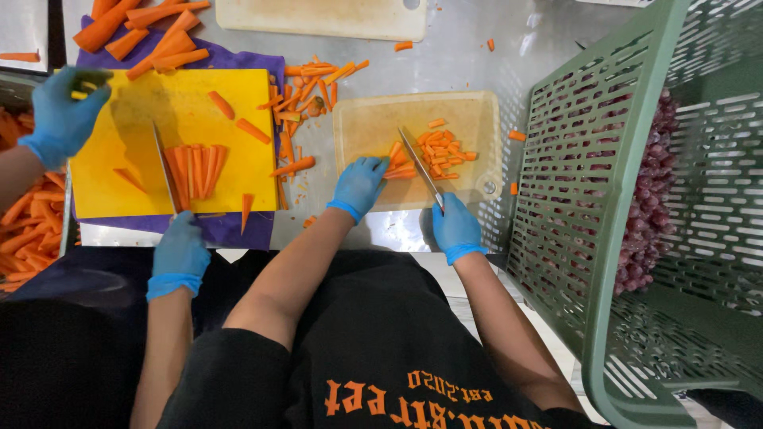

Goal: The person cuts carrot sticks into small pieces on a small cutting board using a knife, then sweeps the cut pieces off the board into a green perforated basket beside the table, repeating the cycle with new carrot sticks. A coworker simultaneously cuts whole carrots on a larger yellow board nearby.

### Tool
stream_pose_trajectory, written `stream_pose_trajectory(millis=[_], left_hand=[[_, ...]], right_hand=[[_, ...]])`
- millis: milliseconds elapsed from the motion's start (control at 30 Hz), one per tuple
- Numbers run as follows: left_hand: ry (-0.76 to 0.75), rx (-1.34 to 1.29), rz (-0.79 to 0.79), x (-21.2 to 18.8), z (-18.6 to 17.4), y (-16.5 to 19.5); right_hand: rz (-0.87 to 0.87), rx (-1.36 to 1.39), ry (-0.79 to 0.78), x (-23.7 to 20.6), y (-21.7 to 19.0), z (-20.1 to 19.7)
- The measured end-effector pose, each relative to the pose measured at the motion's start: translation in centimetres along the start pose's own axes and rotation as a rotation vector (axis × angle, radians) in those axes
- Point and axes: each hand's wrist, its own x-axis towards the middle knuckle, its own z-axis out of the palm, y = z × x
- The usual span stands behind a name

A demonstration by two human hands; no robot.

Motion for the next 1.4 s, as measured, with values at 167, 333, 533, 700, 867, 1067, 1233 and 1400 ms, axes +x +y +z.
stream_pose_trajectory(millis=[167, 333, 533, 700, 867, 1067, 1233, 1400], left_hand=[[0.001, -0.024, -0.122, 0.2, -2.2, 1.5], [-0.114, 0.065, -0.125, 0.3, -3.3, 2.2], [0.185, 0.010, -0.222, -2.7, -1.5, 0.5], [0.039, -0.039, -0.195, -3.0, -0.3, -2.2], [0.009, -0.065, -0.222, -0.9, 0.3, -0.6], [0.086, -0.054, -0.153, -0.1, -1.3, 2.0], [0.024, 0.044, -0.089, -0.4, -0.4, 1.9], [0.003, -0.016, -0.098, 1.4, 1.9, 1.4]], right_hand=[[-0.063, -0.025, 0.001, -1.3, -0.5, -0.1], [-0.076, 0.046, 0.034, -1.7, -0.1, 0.0], [-0.045, 0.108, 0.033, -1.2, 0.9, 0.5], [-0.031, 0.110, 0.008, -1.9, 1.1, 0.9], [-0.013, 0.147, -0.012, -2.1, 0.6, 1.3], [-0.035, 0.122, -0.023, -1.8, 0.7, 1.3], [-0.026, 0.207, -0.004, -1.9, 0.8, 1.2], [0.017, 0.210, -0.001, -0.9, 1.1, 0.6]])
